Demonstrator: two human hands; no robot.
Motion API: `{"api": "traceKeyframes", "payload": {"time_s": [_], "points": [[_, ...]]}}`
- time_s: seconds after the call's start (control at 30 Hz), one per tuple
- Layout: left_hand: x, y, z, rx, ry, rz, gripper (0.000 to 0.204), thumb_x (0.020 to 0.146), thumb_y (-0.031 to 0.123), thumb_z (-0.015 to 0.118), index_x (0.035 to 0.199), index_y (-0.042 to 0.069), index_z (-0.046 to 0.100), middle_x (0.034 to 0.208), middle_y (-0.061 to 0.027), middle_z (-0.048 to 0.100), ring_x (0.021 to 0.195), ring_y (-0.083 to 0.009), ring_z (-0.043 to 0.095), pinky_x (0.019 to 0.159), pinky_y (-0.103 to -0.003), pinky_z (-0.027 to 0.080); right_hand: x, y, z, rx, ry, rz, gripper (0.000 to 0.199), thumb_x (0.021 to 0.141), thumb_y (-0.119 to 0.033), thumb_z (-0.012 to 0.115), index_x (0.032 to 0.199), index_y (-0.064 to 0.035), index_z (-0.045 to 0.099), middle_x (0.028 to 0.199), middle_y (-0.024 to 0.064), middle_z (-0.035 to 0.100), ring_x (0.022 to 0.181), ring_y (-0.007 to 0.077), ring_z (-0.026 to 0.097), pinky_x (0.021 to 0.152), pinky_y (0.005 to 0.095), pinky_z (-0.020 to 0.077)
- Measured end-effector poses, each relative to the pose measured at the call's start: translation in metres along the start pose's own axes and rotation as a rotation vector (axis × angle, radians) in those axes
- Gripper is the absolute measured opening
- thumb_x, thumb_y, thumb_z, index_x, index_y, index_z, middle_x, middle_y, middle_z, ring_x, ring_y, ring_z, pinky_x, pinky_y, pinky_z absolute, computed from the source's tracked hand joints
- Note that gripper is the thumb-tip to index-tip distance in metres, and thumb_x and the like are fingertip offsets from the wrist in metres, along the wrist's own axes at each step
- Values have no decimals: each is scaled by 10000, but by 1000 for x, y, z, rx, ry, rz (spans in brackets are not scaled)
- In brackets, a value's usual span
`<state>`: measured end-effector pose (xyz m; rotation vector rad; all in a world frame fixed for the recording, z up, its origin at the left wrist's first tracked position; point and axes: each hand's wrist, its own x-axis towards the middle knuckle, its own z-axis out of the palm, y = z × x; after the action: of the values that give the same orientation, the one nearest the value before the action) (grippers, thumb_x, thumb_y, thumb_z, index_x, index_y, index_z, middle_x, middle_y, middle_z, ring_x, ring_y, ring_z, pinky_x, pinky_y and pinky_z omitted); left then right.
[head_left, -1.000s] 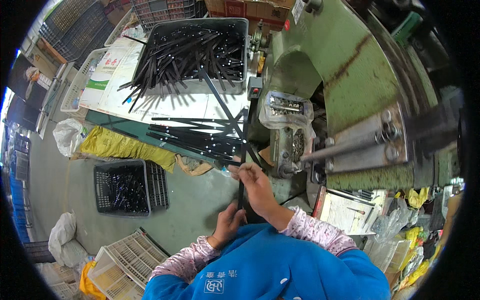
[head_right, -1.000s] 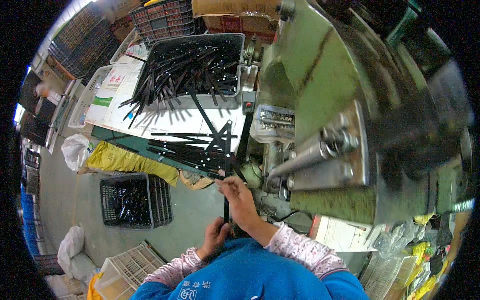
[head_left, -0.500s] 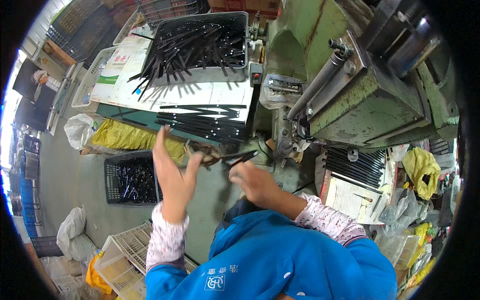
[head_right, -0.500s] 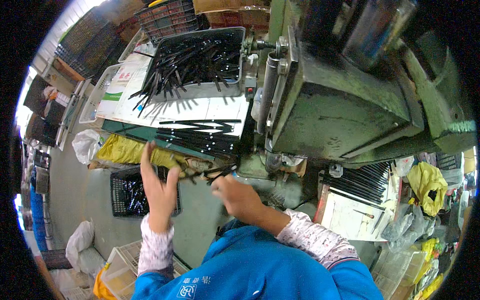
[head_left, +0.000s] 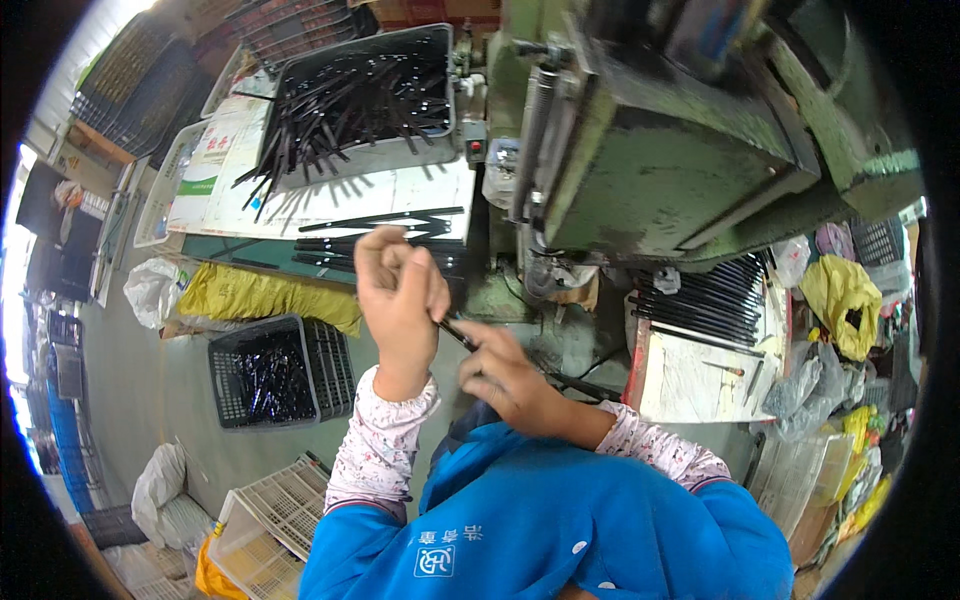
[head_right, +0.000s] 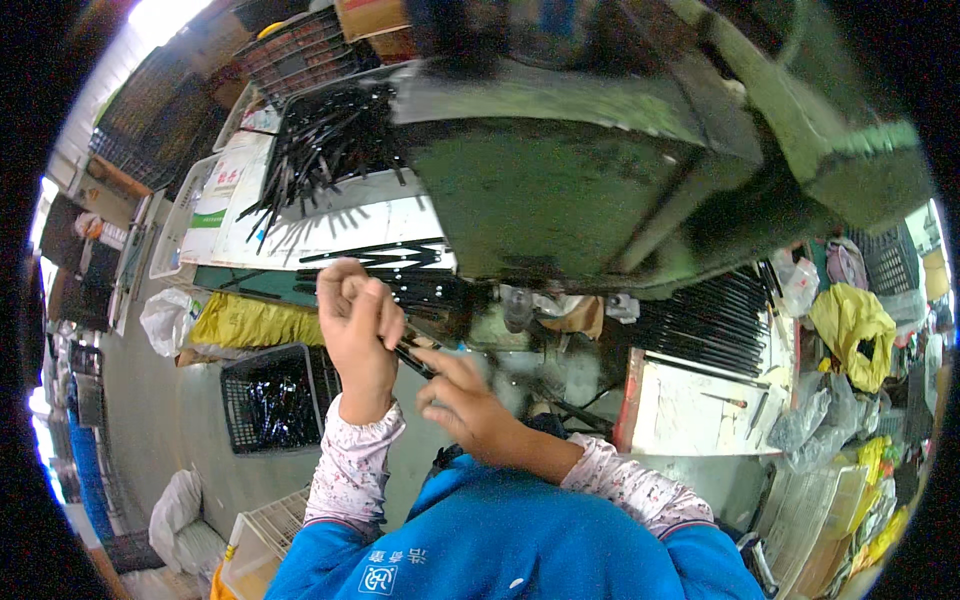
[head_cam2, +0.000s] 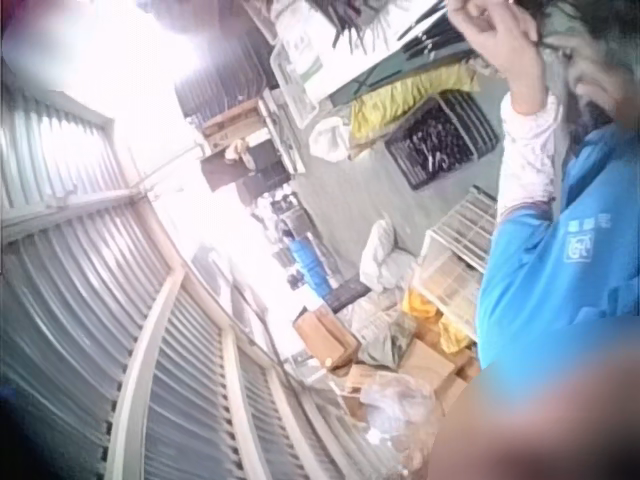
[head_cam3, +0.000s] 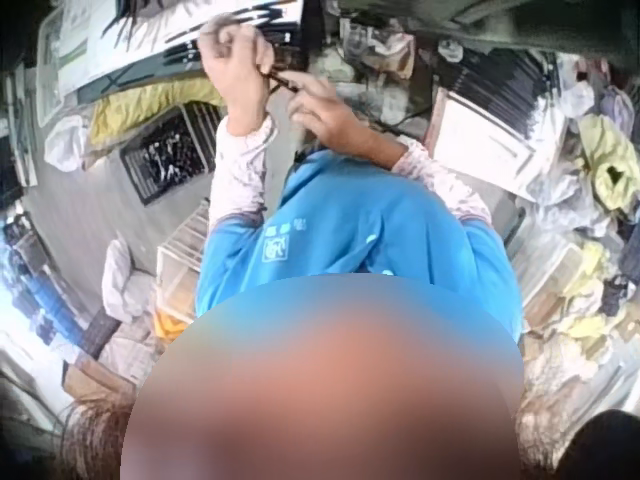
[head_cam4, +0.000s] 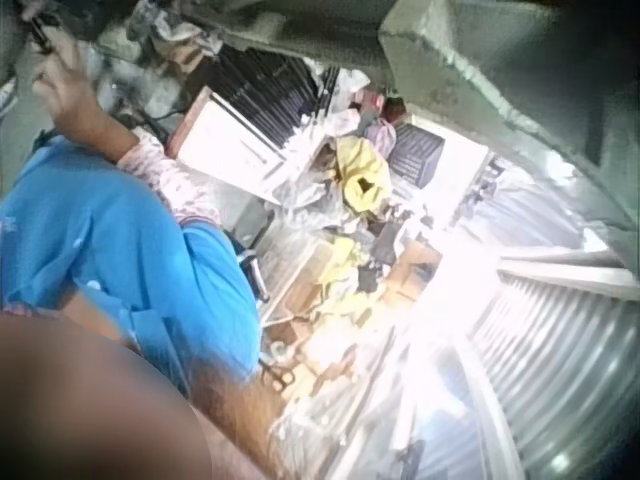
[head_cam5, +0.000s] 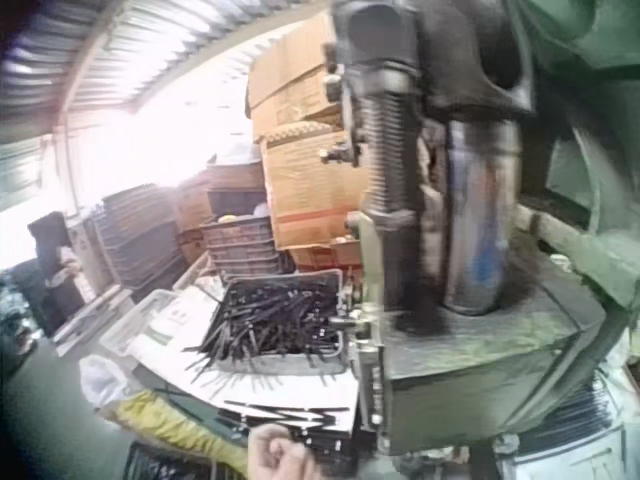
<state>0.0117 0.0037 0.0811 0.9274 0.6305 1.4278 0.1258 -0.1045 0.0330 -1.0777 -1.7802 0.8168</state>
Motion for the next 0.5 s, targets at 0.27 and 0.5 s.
{"api": "traceKeyframes", "payload": {"time_s": [0.27, 0.5], "points": [[23, -63, 24, -421, 205, -106, 222, 929, 171, 536, 1096, 26, 515, 680, 7, 416, 532, -67, 408, 435, -189, 329, -1, -2, -63, -186, 152, 276, 64, 884, -72, 585, 924, -44, 545, 932, 147, 603, 883, 342, 601, 769, 366, 475], [6, -104, 16, 47, 36, -387, 373, 833, 58, 701, 1150, -58, 541, 693, 26, 558, 507, -31, 441, 463, -179, 343, -8, 31, -92, -710, 200, 148, 118, 826, -81, 629, 920, -39, 570, 868, 103, 625, 821, 321, 623, 675, 407, 507]]}}
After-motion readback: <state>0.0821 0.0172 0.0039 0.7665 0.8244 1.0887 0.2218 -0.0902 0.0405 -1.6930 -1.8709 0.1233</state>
